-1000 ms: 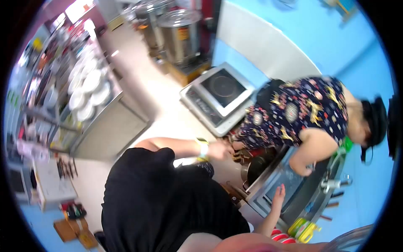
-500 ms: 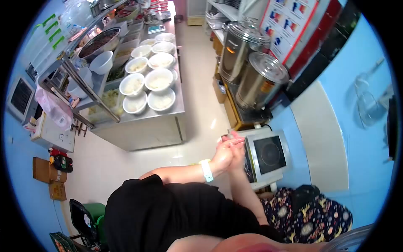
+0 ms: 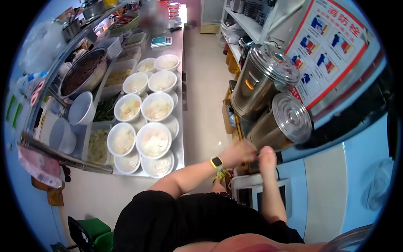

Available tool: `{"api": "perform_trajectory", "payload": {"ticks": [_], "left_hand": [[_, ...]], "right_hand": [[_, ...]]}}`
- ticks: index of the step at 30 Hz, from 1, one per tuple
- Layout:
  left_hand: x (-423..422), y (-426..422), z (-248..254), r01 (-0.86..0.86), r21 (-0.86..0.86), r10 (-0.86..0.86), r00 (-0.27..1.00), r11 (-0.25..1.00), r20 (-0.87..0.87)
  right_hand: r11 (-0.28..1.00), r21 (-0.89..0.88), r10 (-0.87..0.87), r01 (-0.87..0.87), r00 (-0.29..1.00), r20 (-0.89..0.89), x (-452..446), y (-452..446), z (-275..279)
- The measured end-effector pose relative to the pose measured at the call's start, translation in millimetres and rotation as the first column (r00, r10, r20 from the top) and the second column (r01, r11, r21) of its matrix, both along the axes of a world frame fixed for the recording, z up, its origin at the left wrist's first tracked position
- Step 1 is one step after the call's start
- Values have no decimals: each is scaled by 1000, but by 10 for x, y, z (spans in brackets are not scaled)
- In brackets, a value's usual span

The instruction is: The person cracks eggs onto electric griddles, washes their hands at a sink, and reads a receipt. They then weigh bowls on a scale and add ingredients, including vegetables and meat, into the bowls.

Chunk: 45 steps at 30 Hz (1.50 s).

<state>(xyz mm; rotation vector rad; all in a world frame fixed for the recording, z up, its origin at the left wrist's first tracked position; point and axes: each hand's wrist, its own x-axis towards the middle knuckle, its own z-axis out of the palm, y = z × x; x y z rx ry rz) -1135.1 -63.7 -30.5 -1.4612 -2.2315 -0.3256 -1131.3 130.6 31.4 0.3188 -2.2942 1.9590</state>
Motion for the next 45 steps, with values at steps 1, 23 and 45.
{"api": "perform_trajectory", "payload": {"ticks": [1,23,45], "left_hand": [[-297,-103,37,-468,-84,465,813,880,350],[-5740,-3388,2029,-731,544,392,681,412,618],[-10199,-6775,-101,-974,-55,37,-48,218,998]], "right_hand": [[969,-208,159,-136,982,101,-284,52,280],[831,-164,505,-532,844,-182,-7099,-3905,1935],[616,347,473,-707,684,555,-13052,-6320,-1525]]}}
